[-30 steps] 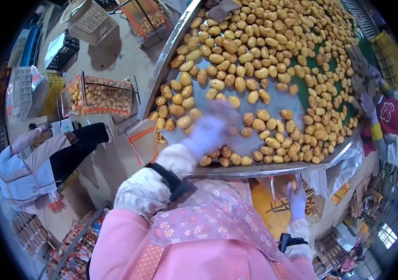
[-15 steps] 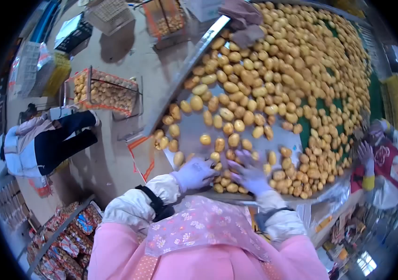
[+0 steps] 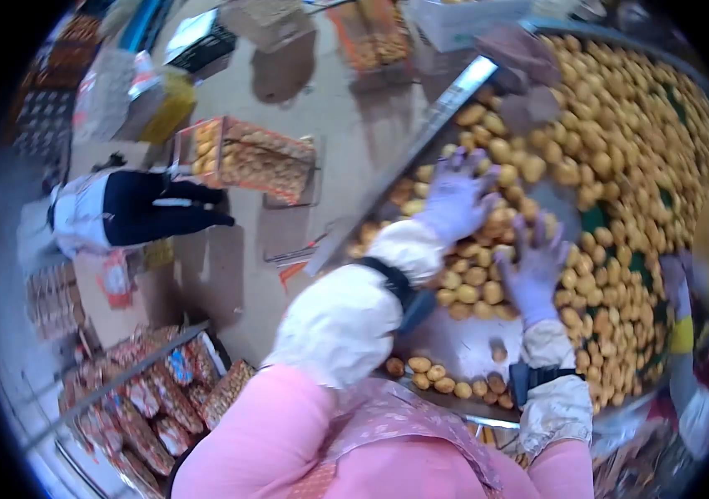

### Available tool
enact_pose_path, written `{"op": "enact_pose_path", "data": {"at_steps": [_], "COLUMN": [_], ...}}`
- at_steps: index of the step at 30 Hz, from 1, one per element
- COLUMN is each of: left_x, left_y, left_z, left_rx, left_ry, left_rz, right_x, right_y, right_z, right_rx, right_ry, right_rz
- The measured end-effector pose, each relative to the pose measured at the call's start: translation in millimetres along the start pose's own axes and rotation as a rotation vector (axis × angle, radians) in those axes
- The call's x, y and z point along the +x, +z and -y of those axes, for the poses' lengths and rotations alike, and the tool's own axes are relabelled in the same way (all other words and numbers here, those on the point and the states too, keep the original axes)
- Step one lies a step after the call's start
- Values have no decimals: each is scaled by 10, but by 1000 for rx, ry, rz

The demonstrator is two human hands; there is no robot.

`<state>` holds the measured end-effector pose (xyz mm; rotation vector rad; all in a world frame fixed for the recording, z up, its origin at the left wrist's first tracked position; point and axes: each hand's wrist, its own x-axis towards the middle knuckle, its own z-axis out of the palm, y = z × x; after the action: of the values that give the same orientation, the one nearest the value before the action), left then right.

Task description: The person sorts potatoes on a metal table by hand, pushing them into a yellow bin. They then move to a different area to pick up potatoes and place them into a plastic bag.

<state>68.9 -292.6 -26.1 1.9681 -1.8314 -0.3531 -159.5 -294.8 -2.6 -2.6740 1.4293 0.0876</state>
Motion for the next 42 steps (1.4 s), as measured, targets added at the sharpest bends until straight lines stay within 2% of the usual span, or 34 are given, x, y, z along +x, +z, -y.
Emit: {"op": "enact_pose_path", "data": {"at_steps": [1,2,4,5,7,8,9,10,11,12,14,15,16,17,18,19,20,21,22,24,25,26,28,29,30,32,33,36,37,38,40,41,42], "left_x": [-184,-394,-962,-1227,-1807,-2112,-2316,-2591,-2730,-2854,-3056,-2963,-2911,-2857,-2812,-2669,-2402,-2100,-1813,-1405,-1349,-1246,-1156,-1244,-1327,-1517,-1611,-1736,-1715,-1666,-1599,-1553,-1614], "left_y": [-80,-216,-287,-401,-433,-478,-556,-540,-614,-699,-821,-1004,-1067,-1089,-1114,-1108,-1036,-942,-857,-524,-286,-317,-425,-400,-418,-439,-483,-467,-424,-377,-264,-226,-209], "left_z": [55,20,-85,-196,-478,-564,-627,-505,-379,-231,140,168,219,268,274,188,21,-142,-311,-564,-551,-589,-662,-545,-437,-191,-211,-306,-358,-372,-370,-370,-406], "left_rx": [-80,-130,-15,-23,-61,-101,-137,-175,-174,-175,-18,-56,-58,-66,-75,-79,-103,-122,-152,-194,-168,-172,-62,-83,-140,21,-5,56,54,52,-21,-85,-84], "left_ry": [151,184,185,162,119,150,204,320,390,458,511,378,386,298,208,211,176,143,147,170,170,175,114,151,105,154,176,140,134,147,160,211,220], "left_rz": [-38,-2,44,154,313,419,515,568,592,620,573,622,626,511,400,411,315,212,231,236,242,249,412,362,384,473,397,406,398,396,415,357,360], "right_x": [-357,-713,-1334,-1559,-1849,-1700,-1845,-2125,-2307,-2429,-2747,-2347,-2156,-1966,-1903,-1546,-1133,-772,-505,-293,-366,-468,-1036,-1367,-1768,-2487,-2748,-3196,-3270,-3286,-3334,-3316,-3317], "right_y": [102,116,165,284,524,113,145,147,102,142,286,-185,-199,-164,297,326,242,86,-28,-28,122,170,106,80,144,114,17,-70,-83,-38,87,59,-3], "right_z": [-124,-278,-571,-605,-372,27,313,463,589,472,27,-163,-398,-678,-993,-1019,-939,-841,-734,-599,-520,-406,-259,-219,-165,-47,34,152,256,344,529,605,678], "right_rx": [20,-26,48,15,-13,58,-220,109,182,182,145,122,25,-75,-12,-42,-74,-62,-47,72,73,74,125,149,215,324,374,401,547,543,1449,1595,1596], "right_ry": [-97,-196,-73,-35,540,674,441,247,-21,-13,-192,-63,66,191,253,383,511,581,656,465,337,209,112,59,83,113,179,321,461,470,847,752,758], "right_rz": [31,43,68,82,-94,109,251,138,212,219,328,503,428,346,-53,-114,-177,-119,-62,-44,-116,-184,6,61,85,69,111,34,-91,-101,-217,-259,-268]}}
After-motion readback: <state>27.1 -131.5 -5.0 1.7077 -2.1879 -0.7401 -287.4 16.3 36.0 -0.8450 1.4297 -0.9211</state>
